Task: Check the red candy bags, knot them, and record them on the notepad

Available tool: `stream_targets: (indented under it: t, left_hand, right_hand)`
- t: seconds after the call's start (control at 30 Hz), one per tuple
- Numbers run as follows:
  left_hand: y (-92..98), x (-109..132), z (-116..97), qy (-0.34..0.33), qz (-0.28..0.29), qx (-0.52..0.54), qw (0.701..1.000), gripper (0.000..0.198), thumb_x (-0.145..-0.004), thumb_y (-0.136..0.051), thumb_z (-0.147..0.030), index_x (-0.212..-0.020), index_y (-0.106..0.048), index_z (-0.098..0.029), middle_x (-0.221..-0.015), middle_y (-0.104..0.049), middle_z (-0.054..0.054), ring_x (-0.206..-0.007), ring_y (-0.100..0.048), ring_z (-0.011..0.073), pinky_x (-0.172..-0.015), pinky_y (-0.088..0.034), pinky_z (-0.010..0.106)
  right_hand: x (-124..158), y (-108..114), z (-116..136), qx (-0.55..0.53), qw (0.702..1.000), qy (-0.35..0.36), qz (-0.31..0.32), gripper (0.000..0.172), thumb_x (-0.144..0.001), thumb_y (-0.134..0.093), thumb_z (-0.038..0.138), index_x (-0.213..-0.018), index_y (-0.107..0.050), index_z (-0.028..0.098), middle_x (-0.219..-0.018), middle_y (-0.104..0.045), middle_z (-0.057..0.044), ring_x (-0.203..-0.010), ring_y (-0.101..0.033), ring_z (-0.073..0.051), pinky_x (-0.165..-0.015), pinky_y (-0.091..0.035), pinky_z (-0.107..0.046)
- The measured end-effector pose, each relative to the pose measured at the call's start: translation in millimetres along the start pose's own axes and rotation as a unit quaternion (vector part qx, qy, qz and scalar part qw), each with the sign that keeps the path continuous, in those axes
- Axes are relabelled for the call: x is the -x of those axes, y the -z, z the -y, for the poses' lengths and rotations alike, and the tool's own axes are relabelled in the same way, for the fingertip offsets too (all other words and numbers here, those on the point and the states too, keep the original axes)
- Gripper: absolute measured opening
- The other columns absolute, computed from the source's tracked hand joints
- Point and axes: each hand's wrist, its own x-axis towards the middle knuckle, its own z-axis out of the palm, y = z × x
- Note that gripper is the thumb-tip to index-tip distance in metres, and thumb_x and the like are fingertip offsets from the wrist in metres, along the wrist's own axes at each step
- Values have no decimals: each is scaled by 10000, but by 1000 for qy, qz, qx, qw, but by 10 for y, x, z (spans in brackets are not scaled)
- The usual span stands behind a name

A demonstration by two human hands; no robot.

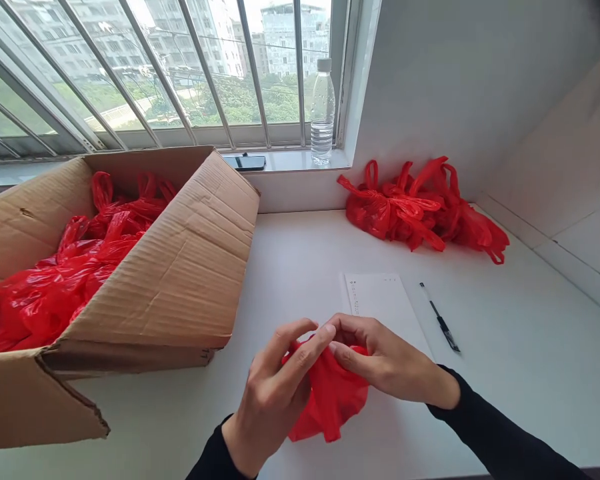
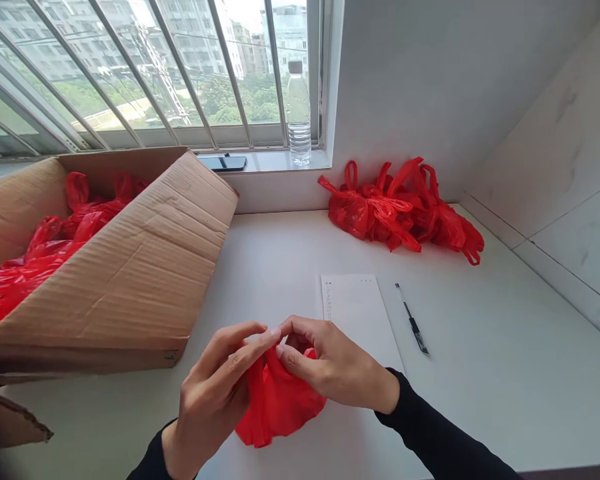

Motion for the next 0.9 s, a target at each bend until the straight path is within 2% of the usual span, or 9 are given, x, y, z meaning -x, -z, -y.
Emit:
stream_targets:
  t: [0.07,0.17,0.3,0.4,0.57,0.63,0.7,0.8,0.9]
  left_hand:
    - [13,21,24,3,10,4,1000,598,-926,-565,33,-1412,-602,-313,-1169,-628,87,-916,-700,152,-738,-588,244]
    - [20,42,44,13,26,25,999,586,-948,-586,-24,-1454,-565,-320,-1204,-625,94,-968,-697,173,-746,-592,253]
    - [-6,74,52,43,35,28,998,640,-966,-563,-24,-1521,-481,-331,-1315,-617,98,-1111,-678,192,-882,-589,277]
    - [-20,115,66,49,43,43,997,653,-971,-529,-20,-1552,-440,-304,-1393,-595,100,-1188,-649,206,-946,-573,292]
    - [73,373,148,88,69,37,993,641,-993,-462,-30,-1589,-379,-249,-1493,-542,123,-1324,-572,240,-1072,-511,344]
    - [126,558,188,128,84,6,988,607,-1011,-454,-62,-1577,-401,-275,-1515,-532,105,-1358,-551,234,-1095,-495,337]
    - [148,727,201,183,93,-28,978,562,-1034,-446,-115,-1563,-421,-301,-1538,-518,80,-1393,-520,220,-1133,-463,335]
    - [74,826,132,215,78,-66,971,541,-1064,-393,-214,-1598,-352,-288,-1606,-440,75,-1500,-381,248,-1208,-380,405]
    - [-136,734,5,148,88,-80,982,609,-1058,-372,-251,-1643,-214,-196,-1669,-331,122,-1564,-238,312,-1238,-308,500]
  right_hand:
    - [11,7,0,-12,1000,-4,-24,187,-1027,-516,363,-1002,-597,197,-950,-634,-15,-855,-580,-147,-769,-478,-290]
    - [41,21,-2,-58,997,0,-51,189,-1026,-530,395,-1025,-565,210,-1086,-629,-40,-977,-604,-166,-854,-503,-314]
    - [56,54,-10,-132,989,-7,-62,247,-988,-613,452,-956,-538,218,-861,-560,28,-765,-524,-113,-718,-448,-259]
    - [65,70,2,-170,981,-17,-86,257,-968,-652,449,-946,-534,222,-843,-550,37,-750,-504,-104,-697,-420,-246]
    - [269,201,-98,-106,977,-44,-178,237,-969,-643,465,-952,-563,243,-875,-584,25,-815,-542,-129,-738,-439,-256]
    - [421,297,-222,-63,969,-80,-224,248,-964,-642,486,-943,-573,249,-849,-564,30,-828,-545,-134,-765,-445,-258]
    - [559,360,-354,-34,963,-116,-243,252,-969,-627,500,-941,-573,256,-842,-557,31,-849,-556,-139,-786,-456,-256]
    - [653,292,-465,-27,957,-121,-262,242,-998,-569,508,-956,-530,273,-983,-626,10,-993,-607,-159,-827,-498,-257]
    - [574,15,-478,-17,948,-75,-308,201,-1033,-499,477,-975,-464,288,-1295,-629,-18,-1256,-581,-188,-943,-536,-298]
